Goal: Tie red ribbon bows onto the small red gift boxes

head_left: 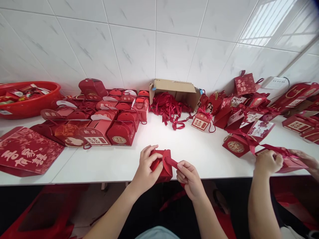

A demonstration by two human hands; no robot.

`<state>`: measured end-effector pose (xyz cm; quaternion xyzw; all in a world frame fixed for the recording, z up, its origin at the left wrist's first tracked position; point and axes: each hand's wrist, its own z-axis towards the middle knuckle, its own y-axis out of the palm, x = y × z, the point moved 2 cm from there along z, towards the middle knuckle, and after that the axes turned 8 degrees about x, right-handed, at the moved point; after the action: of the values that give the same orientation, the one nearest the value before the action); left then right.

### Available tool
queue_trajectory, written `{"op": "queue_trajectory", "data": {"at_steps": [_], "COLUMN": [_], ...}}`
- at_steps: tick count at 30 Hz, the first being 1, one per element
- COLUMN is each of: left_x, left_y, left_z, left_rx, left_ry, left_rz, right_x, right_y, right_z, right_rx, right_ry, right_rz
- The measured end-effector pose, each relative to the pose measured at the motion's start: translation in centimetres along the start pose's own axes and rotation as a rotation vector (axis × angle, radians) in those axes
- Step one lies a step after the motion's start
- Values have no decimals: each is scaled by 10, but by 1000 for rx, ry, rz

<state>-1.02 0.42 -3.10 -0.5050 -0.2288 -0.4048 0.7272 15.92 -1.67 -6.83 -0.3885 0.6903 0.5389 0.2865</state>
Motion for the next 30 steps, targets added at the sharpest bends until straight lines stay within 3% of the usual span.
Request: {"op": "queue_trajectory", "data": {"at_steps": [4,8,14,18,22,25,30], "left_x": [1,4,5,17,25,20,-3], "left_y": [-2,-7,-14,-25,-39,-45,-44], "left_z": [0,0,7,14,14,7,-10], "left_rx": [50,85,107,133,167,114,51], "left_ry": [4,44,32,103,153,145,133], "left_rz": [-25,-87,-222,-268,-272,-222,-122], "right_x": [-1,-9,-27,-48,-64,-79,-102], "right_y": [-2,0,30,55,68,68,48], "right_z": [-1,-1,8,12,10,1,-25], "right_rx": [56,147,-128,-228,-274,-213,-32], "right_ry": [-78,-412,-626,-675,-552,-564,-736], "right_rz": [-200,-622,-875,-883,-742,-617,-566]}}
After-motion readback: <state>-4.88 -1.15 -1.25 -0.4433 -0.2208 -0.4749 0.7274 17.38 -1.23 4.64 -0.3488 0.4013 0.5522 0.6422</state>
